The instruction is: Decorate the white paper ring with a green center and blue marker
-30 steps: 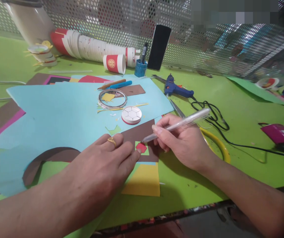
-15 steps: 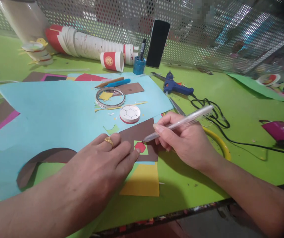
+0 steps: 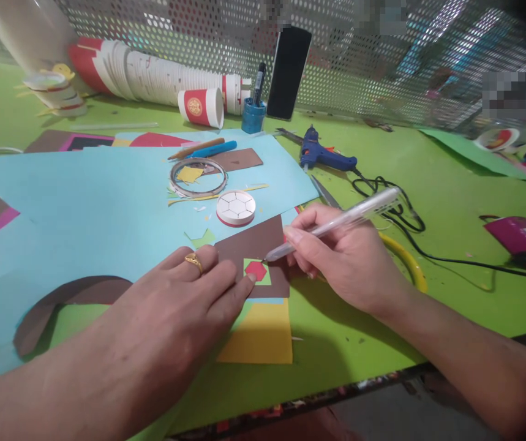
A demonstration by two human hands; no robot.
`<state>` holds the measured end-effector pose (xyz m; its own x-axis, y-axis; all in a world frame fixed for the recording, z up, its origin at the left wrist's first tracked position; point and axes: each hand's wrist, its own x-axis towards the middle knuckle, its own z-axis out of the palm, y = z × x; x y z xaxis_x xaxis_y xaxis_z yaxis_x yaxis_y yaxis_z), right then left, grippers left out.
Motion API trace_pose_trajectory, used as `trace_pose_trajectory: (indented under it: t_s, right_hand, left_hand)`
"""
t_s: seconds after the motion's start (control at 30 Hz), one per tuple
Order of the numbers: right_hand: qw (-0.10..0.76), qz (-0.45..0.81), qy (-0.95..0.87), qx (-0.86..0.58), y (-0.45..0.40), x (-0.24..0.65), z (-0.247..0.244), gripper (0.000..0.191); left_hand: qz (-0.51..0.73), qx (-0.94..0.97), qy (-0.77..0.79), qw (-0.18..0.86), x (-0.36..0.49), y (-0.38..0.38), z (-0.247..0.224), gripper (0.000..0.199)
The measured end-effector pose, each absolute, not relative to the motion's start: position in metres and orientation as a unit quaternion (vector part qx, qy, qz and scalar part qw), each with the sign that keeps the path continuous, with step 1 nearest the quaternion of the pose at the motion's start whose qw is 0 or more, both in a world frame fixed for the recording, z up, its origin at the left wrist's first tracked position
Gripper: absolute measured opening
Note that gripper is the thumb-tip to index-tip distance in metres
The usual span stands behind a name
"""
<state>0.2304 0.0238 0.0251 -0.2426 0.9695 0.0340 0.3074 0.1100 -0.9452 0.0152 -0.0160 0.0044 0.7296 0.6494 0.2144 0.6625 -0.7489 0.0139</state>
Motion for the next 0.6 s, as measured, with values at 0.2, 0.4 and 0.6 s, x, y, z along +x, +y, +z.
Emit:
trace_pose_trajectory:
  t_s: [0.2, 0.4, 0.6]
  right_hand:
    - [0.378, 0.458, -0.643, -0.484, 0.0226, 0.2324, 0.0263, 0.019]
    - [0.386, 0.456, -0.636, -0.489, 0.0213, 0.2344, 0.0261, 0.02]
    - [0.38, 0.45, -0.652, -0.479, 0.0208, 0.2335, 0.0248, 0.018]
  left_hand:
    - [-0.12, -0.939, -0.322, 0.023, 0.012, -0.0125, 0.0026, 0.037]
    - [-0.119, -0.94, -0.32, 0.019, 0.0124, -0.0129, 0.004, 0.04]
    - [-0.116, -0.94, -0.32, 0.006, 0.0115, -0.012, 0.0041, 0.039]
